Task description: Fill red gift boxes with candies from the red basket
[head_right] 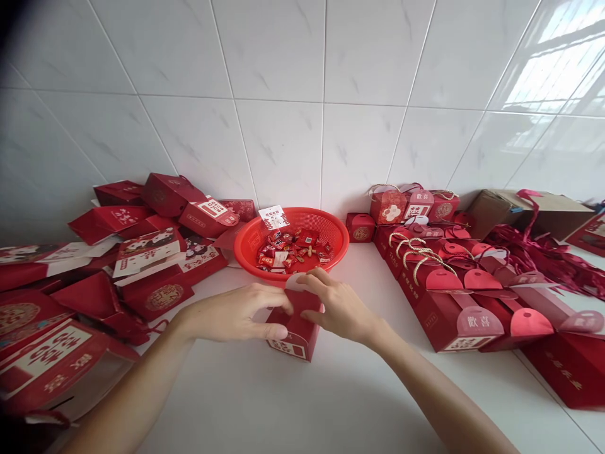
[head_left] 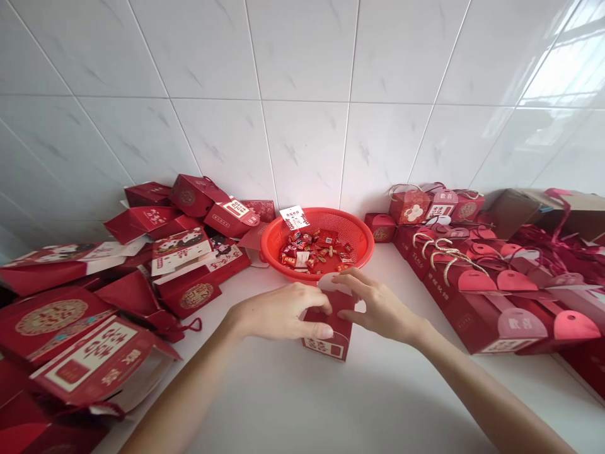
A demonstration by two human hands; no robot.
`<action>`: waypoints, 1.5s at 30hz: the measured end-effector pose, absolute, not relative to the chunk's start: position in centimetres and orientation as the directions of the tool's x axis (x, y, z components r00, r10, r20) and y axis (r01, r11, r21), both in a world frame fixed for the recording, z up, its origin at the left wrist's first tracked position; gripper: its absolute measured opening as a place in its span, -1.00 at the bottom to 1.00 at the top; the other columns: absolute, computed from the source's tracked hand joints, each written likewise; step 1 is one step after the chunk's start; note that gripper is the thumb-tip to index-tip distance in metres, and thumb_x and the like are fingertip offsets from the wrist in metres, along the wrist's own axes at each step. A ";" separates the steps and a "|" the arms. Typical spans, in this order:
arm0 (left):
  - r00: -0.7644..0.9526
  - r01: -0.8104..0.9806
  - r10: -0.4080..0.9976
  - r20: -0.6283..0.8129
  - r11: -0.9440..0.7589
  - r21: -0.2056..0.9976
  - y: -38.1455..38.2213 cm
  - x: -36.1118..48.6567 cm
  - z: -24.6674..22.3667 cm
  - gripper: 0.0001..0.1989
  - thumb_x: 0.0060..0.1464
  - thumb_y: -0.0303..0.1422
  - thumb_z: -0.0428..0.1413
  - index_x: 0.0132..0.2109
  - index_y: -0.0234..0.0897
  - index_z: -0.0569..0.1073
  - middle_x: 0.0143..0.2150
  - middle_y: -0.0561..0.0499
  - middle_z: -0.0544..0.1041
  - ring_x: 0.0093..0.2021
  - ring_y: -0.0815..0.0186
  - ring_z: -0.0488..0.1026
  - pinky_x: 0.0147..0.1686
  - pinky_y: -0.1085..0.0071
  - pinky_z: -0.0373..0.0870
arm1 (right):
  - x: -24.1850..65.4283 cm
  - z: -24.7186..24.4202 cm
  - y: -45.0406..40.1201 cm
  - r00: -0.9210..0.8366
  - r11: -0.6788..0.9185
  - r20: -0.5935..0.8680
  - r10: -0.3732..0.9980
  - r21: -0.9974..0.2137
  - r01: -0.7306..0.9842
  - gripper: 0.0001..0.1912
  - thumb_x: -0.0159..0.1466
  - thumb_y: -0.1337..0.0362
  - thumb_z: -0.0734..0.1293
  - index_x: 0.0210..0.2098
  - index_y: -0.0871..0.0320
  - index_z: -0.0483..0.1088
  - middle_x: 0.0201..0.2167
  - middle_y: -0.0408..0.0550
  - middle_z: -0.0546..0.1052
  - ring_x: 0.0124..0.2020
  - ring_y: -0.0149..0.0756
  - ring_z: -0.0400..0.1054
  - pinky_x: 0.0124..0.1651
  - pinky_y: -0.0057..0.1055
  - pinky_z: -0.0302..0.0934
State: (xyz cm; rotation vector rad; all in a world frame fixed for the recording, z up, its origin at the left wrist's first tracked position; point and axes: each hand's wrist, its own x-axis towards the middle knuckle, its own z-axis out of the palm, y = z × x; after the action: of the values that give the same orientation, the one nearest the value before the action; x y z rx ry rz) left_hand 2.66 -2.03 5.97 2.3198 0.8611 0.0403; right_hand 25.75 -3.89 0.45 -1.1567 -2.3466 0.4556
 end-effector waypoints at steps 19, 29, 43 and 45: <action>0.643 0.724 0.766 -0.009 -0.605 0.332 -1.6 3.9 4.4 -0.70 0.06 -0.40 0.23 -0.05 -0.21 0.41 0.04 -0.07 0.38 -0.14 0.18 0.47 -0.24 0.35 0.37 | 25.7 -2.5 -4.5 -0.399 0.656 0.521 0.754 -0.588 0.473 -0.82 0.38 0.26 0.27 -0.24 0.13 0.51 -0.23 -0.01 0.48 -0.43 -0.42 0.33 -0.33 -0.39 0.35; 0.700 0.667 0.694 -0.167 -0.552 0.500 -1.6 3.5 3.7 -0.70 0.14 -0.15 0.21 -0.01 -0.08 0.59 0.27 -0.08 0.37 0.26 -0.02 0.34 0.13 0.18 0.35 | 25.8 -2.4 -4.7 -0.478 0.621 0.400 0.782 -0.573 0.536 -0.81 0.37 0.20 0.32 -0.18 0.15 0.55 -0.20 0.01 0.51 -0.36 -0.37 0.43 -0.24 -0.35 0.39; 0.530 0.805 0.840 -0.118 -0.454 0.381 -3.8 6.3 2.6 -0.39 0.18 0.14 0.06 0.21 -0.11 0.43 -0.01 -0.15 0.41 -0.13 0.02 0.54 -0.12 0.17 0.46 | 26.9 -1.6 -7.4 -0.293 0.522 0.449 0.844 -0.562 0.642 -0.76 0.38 0.21 0.28 0.02 0.09 0.40 0.00 0.11 0.49 -0.16 -0.19 0.50 -0.12 -0.18 0.46; 0.526 0.785 0.847 -0.073 -0.450 0.426 -4.0 6.7 1.9 -0.41 0.25 0.15 -0.05 0.21 -0.09 0.42 -0.04 -0.13 0.39 -0.16 0.07 0.53 -0.14 0.17 0.47 | 26.5 -1.9 -8.3 -0.254 0.479 0.445 0.859 -0.524 0.704 -0.65 0.34 0.19 0.32 0.09 0.07 0.33 0.08 0.16 0.46 -0.01 -0.07 0.48 -0.01 -0.07 0.44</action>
State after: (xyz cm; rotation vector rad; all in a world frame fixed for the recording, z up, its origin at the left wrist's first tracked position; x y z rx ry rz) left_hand 6.72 -4.03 1.88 2.3604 1.3387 0.2086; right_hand 26.52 -8.34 -1.89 -1.2892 -2.0280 0.2833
